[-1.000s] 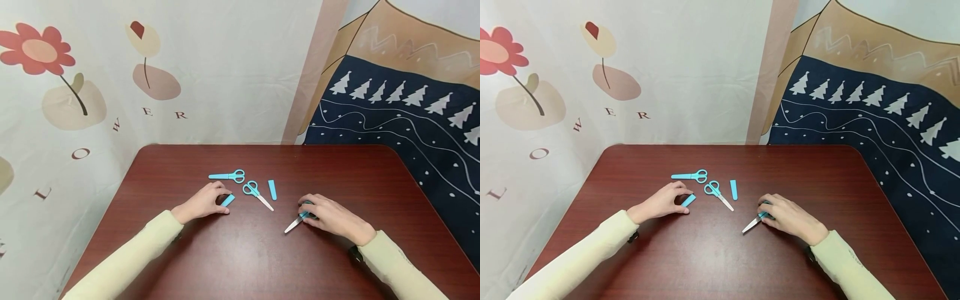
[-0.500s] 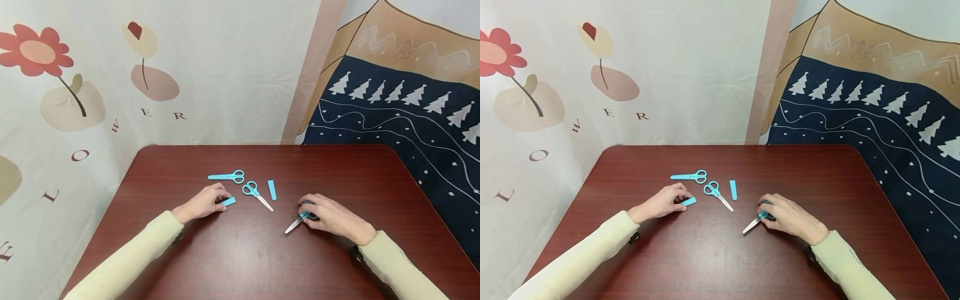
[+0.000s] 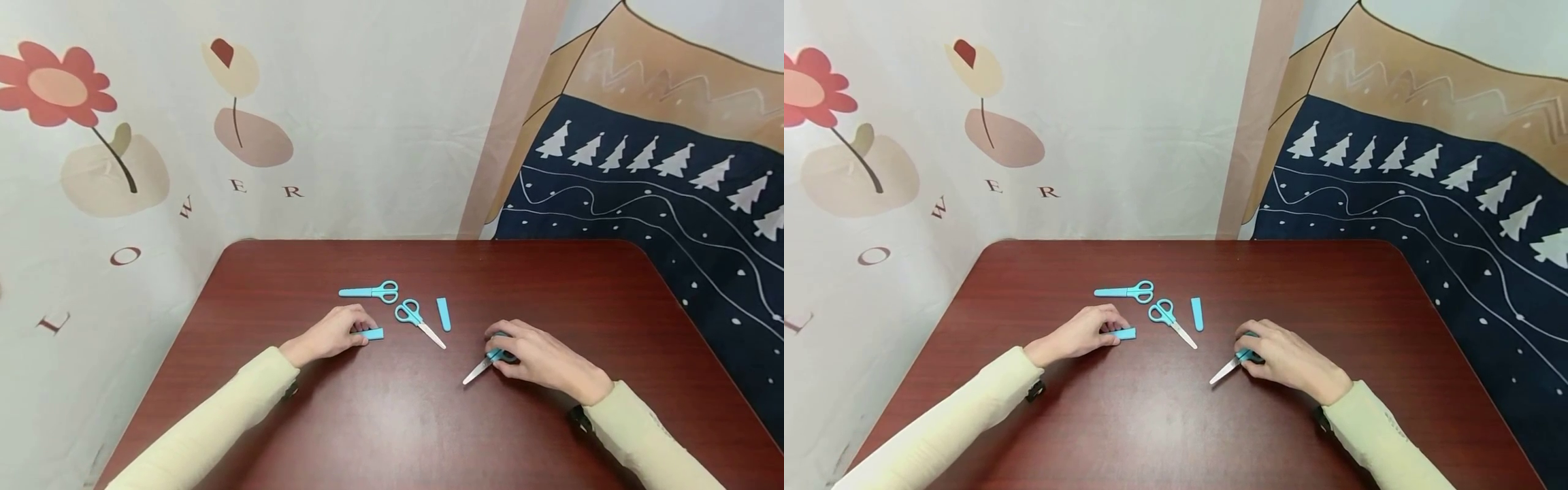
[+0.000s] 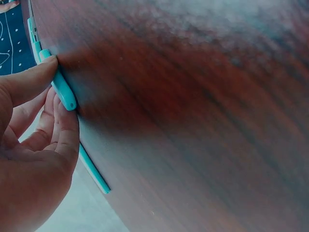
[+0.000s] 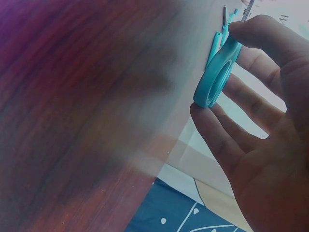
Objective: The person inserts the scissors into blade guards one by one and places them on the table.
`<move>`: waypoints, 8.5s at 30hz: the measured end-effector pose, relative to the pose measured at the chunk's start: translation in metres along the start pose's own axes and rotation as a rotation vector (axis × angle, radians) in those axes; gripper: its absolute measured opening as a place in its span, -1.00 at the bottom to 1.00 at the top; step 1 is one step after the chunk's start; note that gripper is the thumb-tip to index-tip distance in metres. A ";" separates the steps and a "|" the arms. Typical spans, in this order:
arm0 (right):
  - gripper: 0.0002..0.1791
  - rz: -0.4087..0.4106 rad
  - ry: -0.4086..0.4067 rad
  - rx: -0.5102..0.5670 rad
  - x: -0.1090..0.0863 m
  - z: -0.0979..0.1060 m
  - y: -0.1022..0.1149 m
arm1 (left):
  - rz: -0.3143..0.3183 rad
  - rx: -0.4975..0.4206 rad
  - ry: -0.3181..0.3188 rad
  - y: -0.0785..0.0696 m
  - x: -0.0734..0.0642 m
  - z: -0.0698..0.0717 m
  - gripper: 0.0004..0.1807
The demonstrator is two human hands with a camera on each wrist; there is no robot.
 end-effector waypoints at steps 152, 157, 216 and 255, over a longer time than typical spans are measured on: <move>-0.75 0.188 -0.392 -0.015 0.057 0.021 0.094 | -0.190 0.002 -0.354 -0.104 -0.039 0.009 -0.73; -0.67 0.183 -0.390 0.017 0.058 0.021 0.093 | -0.223 -0.025 -0.366 -0.104 -0.039 0.008 -0.72; -0.73 0.160 -0.429 0.037 0.058 0.026 0.087 | -0.354 0.023 -0.540 -0.110 -0.033 0.010 -0.75; -0.72 0.179 -0.427 -0.025 0.060 0.036 0.090 | -0.420 0.059 -0.557 -0.110 -0.030 0.016 -0.65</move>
Point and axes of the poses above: each hand's wrist, its own x-axis towards the middle knuckle, its own z-axis out of the back of the hand, y = z × x, the point moved 8 cm from there along x, towards the middle knuckle
